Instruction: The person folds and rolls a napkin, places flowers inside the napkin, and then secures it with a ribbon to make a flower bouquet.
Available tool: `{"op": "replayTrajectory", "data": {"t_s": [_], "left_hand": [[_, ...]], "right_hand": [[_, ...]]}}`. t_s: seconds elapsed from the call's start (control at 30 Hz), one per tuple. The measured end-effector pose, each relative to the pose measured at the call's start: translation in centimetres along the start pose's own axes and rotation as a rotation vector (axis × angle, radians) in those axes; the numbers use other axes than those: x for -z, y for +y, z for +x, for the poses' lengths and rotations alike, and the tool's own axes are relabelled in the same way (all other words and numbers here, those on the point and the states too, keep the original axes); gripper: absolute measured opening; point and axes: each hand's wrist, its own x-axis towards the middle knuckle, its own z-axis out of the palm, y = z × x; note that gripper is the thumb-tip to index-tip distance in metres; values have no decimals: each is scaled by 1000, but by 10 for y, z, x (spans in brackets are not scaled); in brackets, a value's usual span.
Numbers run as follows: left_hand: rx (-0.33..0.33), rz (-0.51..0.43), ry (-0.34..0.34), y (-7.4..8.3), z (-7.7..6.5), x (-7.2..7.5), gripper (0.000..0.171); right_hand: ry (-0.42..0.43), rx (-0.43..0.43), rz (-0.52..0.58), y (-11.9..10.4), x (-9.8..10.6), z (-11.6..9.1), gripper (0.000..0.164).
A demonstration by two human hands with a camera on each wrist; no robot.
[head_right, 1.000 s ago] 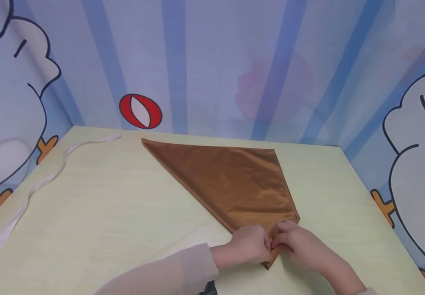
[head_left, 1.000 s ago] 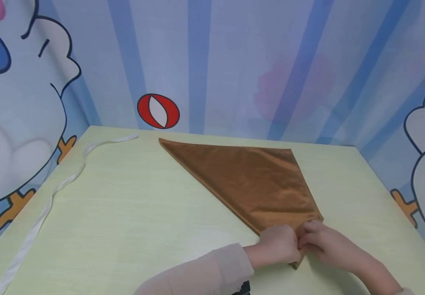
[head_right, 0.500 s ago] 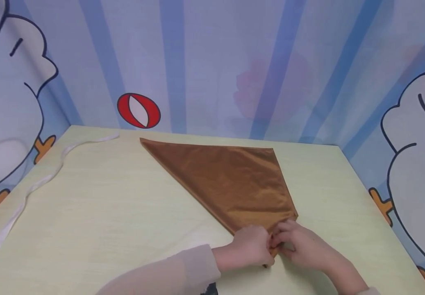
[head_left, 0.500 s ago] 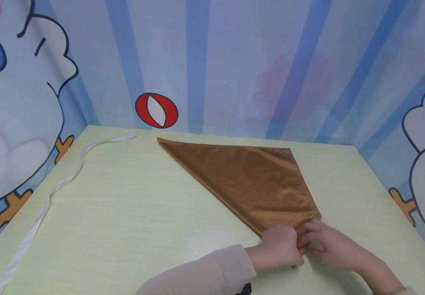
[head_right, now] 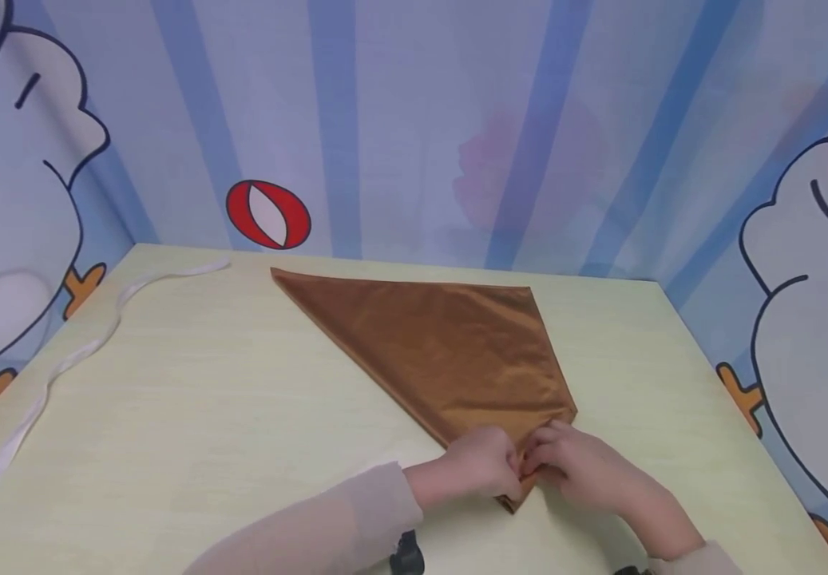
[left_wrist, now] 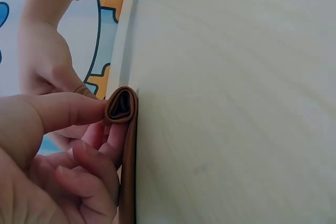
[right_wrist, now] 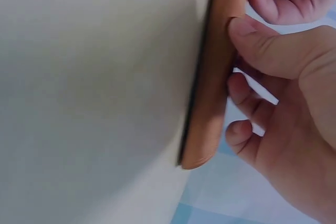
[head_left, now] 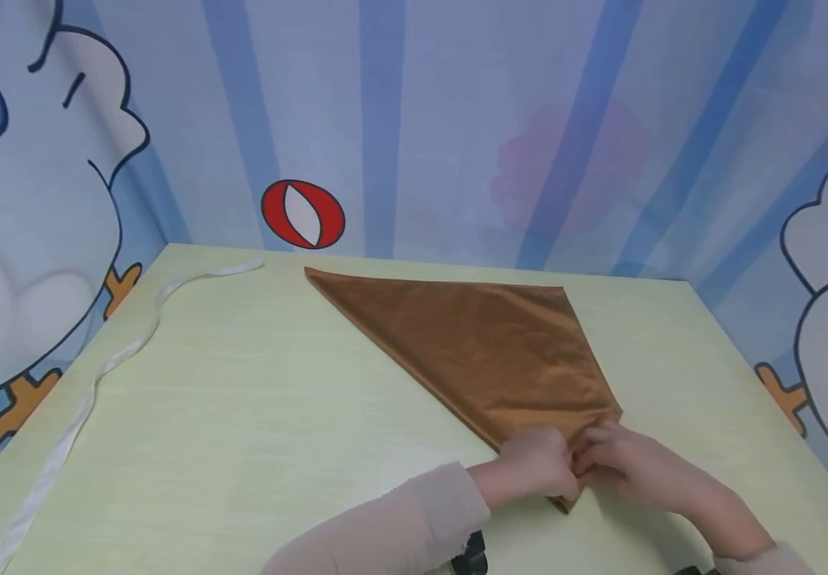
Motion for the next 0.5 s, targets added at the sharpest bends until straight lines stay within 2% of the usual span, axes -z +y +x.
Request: {"op": "replayTrajectory", "data": {"t_s": [0.13, 0.27, 0.37, 0.5], "left_hand": [[-5, -17, -28, -4, 4, 3, 50], [-21, 6, -39, -6, 7, 7, 47], [-36, 55, -31, -6, 8, 9, 47], [-29, 160, -38, -4, 10, 9, 45]], "right_hand": [[-92, -33, 50, 5, 4, 10, 18], [-228, -160, 187, 7, 9, 22, 18], [-289, -241, 277, 6, 14, 29, 20], [-322, -335, 360, 5, 15, 34, 19]]}}
